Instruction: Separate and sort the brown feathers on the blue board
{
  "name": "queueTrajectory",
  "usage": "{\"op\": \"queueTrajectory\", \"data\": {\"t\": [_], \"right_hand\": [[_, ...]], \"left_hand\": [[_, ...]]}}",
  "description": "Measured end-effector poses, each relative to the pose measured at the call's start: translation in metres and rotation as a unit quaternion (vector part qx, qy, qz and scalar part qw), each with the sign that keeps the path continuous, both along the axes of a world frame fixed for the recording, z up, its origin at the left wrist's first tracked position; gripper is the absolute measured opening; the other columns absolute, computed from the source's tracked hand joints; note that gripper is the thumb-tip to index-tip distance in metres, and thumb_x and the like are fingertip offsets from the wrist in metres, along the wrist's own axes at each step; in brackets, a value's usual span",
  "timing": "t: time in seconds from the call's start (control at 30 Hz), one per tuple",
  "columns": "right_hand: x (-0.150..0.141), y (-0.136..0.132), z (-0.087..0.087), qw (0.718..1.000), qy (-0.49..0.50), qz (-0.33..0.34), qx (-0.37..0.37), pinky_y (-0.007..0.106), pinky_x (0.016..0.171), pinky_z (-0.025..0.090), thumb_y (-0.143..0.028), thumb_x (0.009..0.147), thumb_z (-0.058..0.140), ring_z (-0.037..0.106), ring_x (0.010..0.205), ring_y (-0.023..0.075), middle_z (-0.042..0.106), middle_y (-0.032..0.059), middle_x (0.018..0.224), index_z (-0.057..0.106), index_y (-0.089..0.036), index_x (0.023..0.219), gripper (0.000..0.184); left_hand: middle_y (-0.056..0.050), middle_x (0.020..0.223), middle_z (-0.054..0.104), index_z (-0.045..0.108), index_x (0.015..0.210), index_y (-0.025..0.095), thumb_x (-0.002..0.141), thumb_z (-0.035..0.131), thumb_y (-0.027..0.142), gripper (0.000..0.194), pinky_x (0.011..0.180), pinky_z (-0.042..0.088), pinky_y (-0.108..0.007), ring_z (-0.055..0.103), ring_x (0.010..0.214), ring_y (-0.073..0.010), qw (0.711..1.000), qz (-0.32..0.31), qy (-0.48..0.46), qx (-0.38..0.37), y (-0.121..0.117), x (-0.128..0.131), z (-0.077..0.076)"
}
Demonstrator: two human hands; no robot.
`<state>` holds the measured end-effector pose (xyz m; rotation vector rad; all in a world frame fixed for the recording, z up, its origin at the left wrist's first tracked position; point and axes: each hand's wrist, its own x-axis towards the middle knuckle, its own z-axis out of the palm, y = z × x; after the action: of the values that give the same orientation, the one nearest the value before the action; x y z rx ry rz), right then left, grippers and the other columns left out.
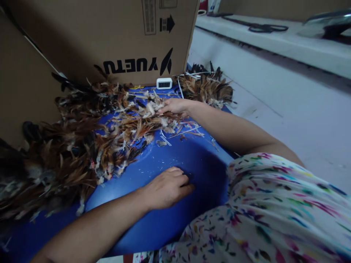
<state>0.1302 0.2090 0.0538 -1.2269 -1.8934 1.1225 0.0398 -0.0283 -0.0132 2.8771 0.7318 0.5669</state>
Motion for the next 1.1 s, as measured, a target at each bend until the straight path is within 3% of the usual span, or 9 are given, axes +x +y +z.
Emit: {"op": "queueTrajectory", "data": {"t": [0.1, 0.23, 0.4, 0.57, 0.67, 0.83, 0.93, 1.1], "right_hand": [[0.004, -0.006, -0.001, 0.992, -0.042, 0.046, -0.106, 0.038, 0.064, 0.056, -0.019, 0.067, 0.081, 0.063, 0.059, 0.018, 0.065, 0.0048, 0.06, 0.068, -0.018, 0.067, 0.013], [0.012, -0.015, -0.001, 0.984, -0.025, 0.059, -0.167, 0.037, 0.063, 0.056, -0.023, 0.07, 0.078, 0.065, 0.063, 0.0187, 0.069, 0.0056, 0.068, 0.069, -0.018, 0.072, 0.011], [0.02, -0.026, -0.001, 0.988, 0.006, 0.085, -0.126, 0.038, 0.065, 0.057, -0.022, 0.063, 0.082, 0.065, 0.064, 0.0182, 0.069, 0.0037, 0.069, 0.066, -0.019, 0.066, 0.017], [0.023, -0.036, 0.003, 0.993, -0.009, -0.022, -0.115, 0.038, 0.067, 0.057, -0.006, 0.056, 0.083, 0.064, 0.062, 0.0171, 0.067, 0.0005, 0.067, 0.065, -0.018, 0.068, 0.025], [0.026, -0.042, 0.005, 0.992, -0.012, -0.074, -0.098, 0.037, 0.069, 0.057, -0.006, 0.056, 0.082, 0.065, 0.066, 0.0169, 0.067, -0.0001, 0.07, 0.066, -0.018, 0.071, 0.026], [0.042, -0.051, 0.009, 0.993, -0.037, -0.089, -0.065, 0.034, 0.072, 0.056, -0.013, 0.052, 0.085, 0.065, 0.073, 0.0186, 0.068, 0.0012, 0.074, 0.067, -0.015, 0.075, 0.029], [0.053, -0.055, 0.009, 0.995, -0.034, -0.077, -0.059, 0.03, 0.067, 0.054, -0.016, 0.049, 0.086, 0.063, 0.069, 0.0168, 0.067, 0.0, 0.071, 0.067, -0.016, 0.075, 0.032], [0.063, -0.063, 0.007, 0.991, 0.06, -0.079, -0.088, 0.024, 0.051, 0.048, -0.016, 0.053, 0.084, 0.056, 0.054, 0.0101, 0.063, -0.0018, 0.061, 0.066, -0.017, 0.069, 0.024]], "left_hand": [[-0.002, 0.075, 0.057, 0.061, 0.086, 0.017, 0.097, 0.04, 0.026, 0.025, 0.069, 0.035, -0.032, 0.051, 0.072, -0.0148, 1.0, -0.009, 0.01, 0.013, 0.0, -0.002, 0.001], [-0.002, 0.074, 0.055, 0.061, 0.088, 0.017, 0.097, 0.04, 0.026, 0.025, 0.069, 0.035, -0.032, 0.051, 0.071, -0.0148, 1.0, -0.009, 0.02, 0.021, 0.001, -0.002, 0.002], [-0.002, 0.073, 0.055, 0.062, 0.09, 0.017, 0.096, 0.04, 0.023, 0.023, 0.07, 0.035, -0.032, 0.05, 0.071, -0.0149, 0.999, -0.021, 0.013, 0.035, 0.002, -0.003, -0.002], [-0.003, 0.074, 0.055, 0.061, 0.09, 0.017, 0.094, 0.041, 0.021, 0.021, 0.071, 0.037, -0.032, 0.051, 0.072, -0.0157, 0.999, -0.033, 0.028, 0.027, 0.003, -0.004, 0.001], [-0.003, 0.074, 0.055, 0.061, 0.089, 0.017, 0.093, 0.042, 0.02, 0.02, 0.073, 0.038, -0.032, 0.051, 0.073, -0.0158, 0.999, -0.037, 0.026, 0.021, 0.004, -0.005, 0.002], [-0.003, 0.074, 0.054, 0.06, 0.087, 0.017, 0.092, 0.043, 0.019, 0.018, 0.073, 0.039, -0.031, 0.051, 0.073, -0.0154, 0.999, -0.036, 0.014, 0.018, 0.005, -0.005, -0.001], [-0.003, 0.074, 0.055, 0.061, 0.089, 0.017, 0.092, 0.043, 0.018, 0.018, 0.074, 0.041, -0.032, 0.052, 0.074, -0.0155, 0.999, -0.036, 0.01, 0.011, 0.005, -0.005, -0.001], [-0.003, 0.075, 0.057, 0.063, 0.092, 0.018, 0.092, 0.042, 0.019, 0.021, 0.073, 0.041, -0.032, 0.053, 0.074, -0.0161, 1.0, -0.031, -0.001, 0.004, 0.006, -0.005, 0.0]]}}
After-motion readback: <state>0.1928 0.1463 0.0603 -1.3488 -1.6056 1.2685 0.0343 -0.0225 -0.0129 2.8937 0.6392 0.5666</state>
